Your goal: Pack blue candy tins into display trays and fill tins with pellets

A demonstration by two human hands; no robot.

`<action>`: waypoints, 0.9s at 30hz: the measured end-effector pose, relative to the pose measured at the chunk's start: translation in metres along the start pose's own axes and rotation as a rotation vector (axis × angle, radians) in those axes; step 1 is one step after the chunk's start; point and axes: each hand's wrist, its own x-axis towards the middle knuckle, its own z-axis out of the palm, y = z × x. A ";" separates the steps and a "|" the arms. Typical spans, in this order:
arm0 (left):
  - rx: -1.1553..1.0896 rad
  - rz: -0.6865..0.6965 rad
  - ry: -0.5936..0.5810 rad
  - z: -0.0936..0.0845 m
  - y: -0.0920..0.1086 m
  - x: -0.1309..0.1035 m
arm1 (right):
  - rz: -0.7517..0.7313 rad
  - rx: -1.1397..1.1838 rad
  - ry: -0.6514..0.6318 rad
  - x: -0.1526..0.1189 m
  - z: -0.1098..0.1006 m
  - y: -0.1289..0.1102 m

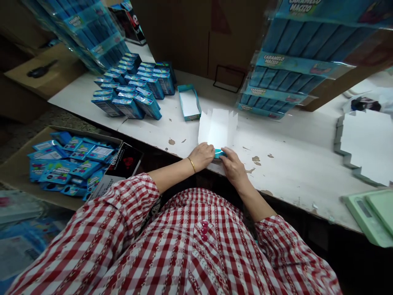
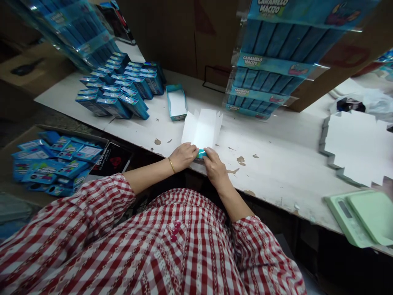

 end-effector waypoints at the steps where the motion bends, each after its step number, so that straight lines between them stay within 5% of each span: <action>1: 0.001 0.019 -0.015 0.001 0.001 0.000 | -0.004 -0.029 -0.013 0.000 0.001 0.000; 13: 0.007 -0.064 -0.143 -0.003 0.018 0.002 | -0.039 -0.155 0.099 -0.005 -0.022 0.003; 27: -0.062 -0.079 -0.393 -0.013 0.009 0.025 | -0.186 -0.427 -0.337 0.029 -0.026 0.007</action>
